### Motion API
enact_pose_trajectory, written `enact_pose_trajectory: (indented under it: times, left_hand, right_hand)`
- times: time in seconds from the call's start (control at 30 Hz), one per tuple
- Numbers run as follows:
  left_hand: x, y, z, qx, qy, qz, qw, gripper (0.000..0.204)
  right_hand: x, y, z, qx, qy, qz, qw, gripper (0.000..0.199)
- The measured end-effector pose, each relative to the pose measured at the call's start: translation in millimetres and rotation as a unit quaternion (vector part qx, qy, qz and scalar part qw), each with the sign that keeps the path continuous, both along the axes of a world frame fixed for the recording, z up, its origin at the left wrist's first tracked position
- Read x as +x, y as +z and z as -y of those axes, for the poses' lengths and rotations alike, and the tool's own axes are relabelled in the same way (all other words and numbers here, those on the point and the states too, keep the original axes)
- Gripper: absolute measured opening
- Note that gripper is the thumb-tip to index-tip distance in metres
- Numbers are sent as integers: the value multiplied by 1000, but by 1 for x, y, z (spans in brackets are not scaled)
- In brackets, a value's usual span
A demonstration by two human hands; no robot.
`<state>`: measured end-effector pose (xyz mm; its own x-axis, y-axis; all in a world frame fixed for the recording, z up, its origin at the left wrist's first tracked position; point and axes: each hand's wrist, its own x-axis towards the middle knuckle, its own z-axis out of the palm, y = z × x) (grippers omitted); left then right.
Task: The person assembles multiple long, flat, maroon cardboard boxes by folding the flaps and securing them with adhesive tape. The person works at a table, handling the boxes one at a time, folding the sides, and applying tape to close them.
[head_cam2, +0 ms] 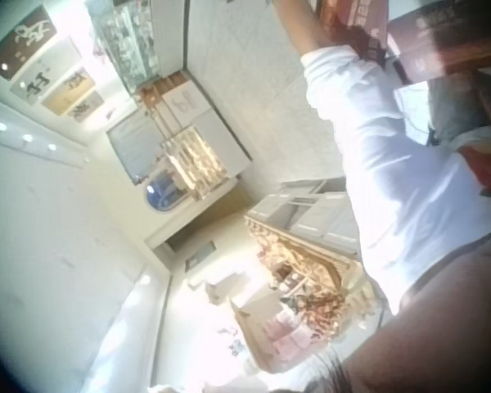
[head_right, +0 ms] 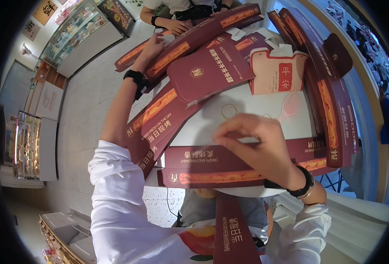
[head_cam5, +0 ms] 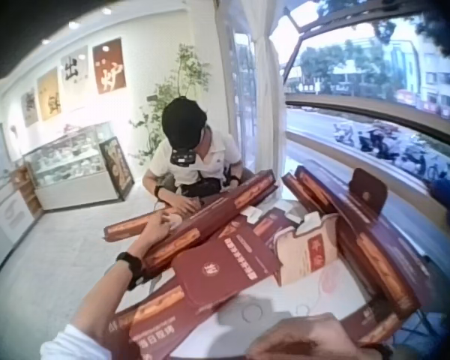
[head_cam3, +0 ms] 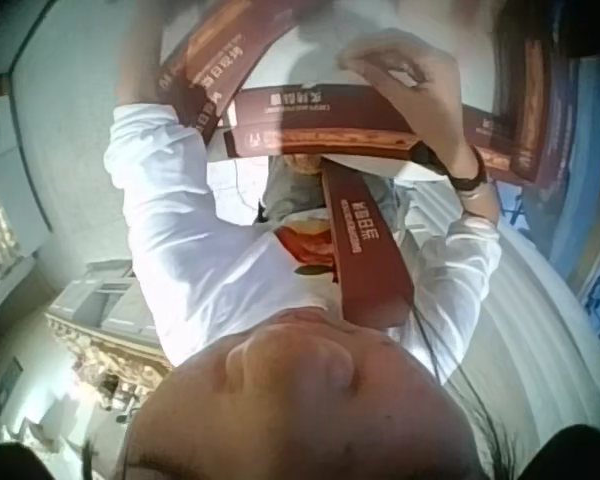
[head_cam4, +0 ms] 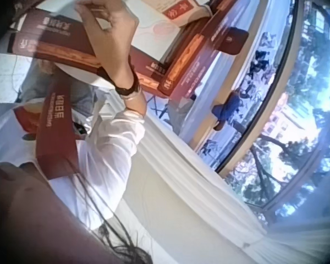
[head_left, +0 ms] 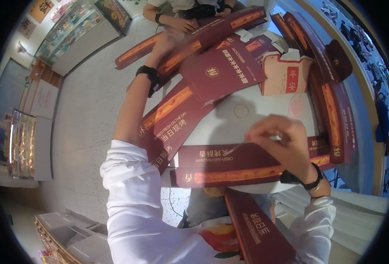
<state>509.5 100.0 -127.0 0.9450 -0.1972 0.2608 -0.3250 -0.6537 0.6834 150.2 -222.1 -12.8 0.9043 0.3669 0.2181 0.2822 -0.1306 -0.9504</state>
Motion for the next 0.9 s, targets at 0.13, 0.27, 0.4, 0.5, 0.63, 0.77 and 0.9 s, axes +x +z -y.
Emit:
enact_pose_trajectory:
  times: [0.13,0.27,0.4,0.5,0.63,0.77,0.9]
  left_hand:
    - [-52,53,16,-26,0,-47,999,47]
    - [-164,132,36,-68,-62,-11,996,42]
    - [-320,205,54,-17,-186,75,980,37]
    - [-424,203,90,-69,-243,92,963,53]
    - [-487,181,96,-50,-393,151,906,103]
    - [-532,173,113,-118,-387,125,906,102]
    - [-544,167,126,2,-371,181,911,79]
  right_hand:
    - [-3,7,11,-10,-71,3,997,9]
    - [-17,15,29,-2,-85,29,996,10]
    - [-44,31,39,28,-101,70,992,12]
    - [-65,34,63,48,-128,161,977,14]
    - [-110,41,86,112,-167,174,964,19]
    - [-155,49,89,74,-180,221,956,15]
    - [-204,62,83,61,-191,222,954,18]
